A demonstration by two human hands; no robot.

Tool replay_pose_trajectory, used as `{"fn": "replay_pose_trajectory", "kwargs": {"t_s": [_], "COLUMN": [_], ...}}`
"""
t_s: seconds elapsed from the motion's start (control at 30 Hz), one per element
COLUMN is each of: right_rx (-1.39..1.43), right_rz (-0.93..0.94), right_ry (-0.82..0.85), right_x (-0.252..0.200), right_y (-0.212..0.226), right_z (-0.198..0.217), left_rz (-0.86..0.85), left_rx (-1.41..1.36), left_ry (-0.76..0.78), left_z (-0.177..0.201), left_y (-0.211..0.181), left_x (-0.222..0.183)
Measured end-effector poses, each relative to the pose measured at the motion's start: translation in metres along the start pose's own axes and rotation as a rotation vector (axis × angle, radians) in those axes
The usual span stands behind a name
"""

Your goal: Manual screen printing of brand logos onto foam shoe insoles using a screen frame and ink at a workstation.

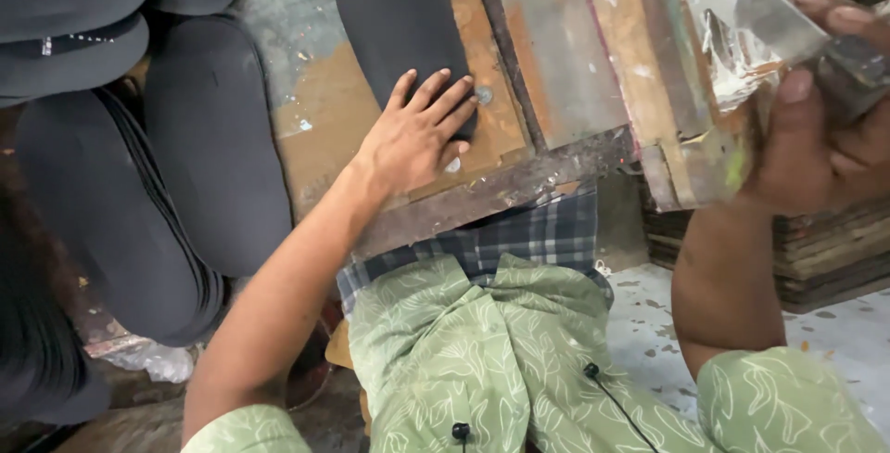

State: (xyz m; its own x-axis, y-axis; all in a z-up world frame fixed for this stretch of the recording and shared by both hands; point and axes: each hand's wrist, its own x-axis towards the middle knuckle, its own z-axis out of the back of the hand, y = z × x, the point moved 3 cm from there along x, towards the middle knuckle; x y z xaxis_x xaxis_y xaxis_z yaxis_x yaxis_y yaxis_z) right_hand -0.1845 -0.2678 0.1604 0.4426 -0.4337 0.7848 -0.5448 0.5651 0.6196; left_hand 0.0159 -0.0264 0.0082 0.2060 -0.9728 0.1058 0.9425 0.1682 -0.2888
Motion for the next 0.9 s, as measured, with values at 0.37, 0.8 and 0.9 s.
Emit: {"fn": "replay_pose_trajectory", "kwargs": {"t_s": [0.37, 0.8, 0.9], "right_rx": [-0.089, -0.07, -0.07], "right_rz": [-0.003, -0.045, -0.093], "right_ry": [0.059, 0.054, 0.051], "right_x": [0.002, -0.004, -0.008], "right_y": [-0.001, -0.004, -0.001], "right_z": [0.005, 0.017, 0.017], "left_rz": [-0.038, 0.14, 0.159], "left_rx": [-0.012, 0.04, 0.045], "left_ry": [-0.014, 0.113, 0.199], "left_z": [-0.003, 0.021, 0.019], "left_y": [-0.009, 0.037, 0.04], "left_x": [-0.002, 0.042, 0.049]}}
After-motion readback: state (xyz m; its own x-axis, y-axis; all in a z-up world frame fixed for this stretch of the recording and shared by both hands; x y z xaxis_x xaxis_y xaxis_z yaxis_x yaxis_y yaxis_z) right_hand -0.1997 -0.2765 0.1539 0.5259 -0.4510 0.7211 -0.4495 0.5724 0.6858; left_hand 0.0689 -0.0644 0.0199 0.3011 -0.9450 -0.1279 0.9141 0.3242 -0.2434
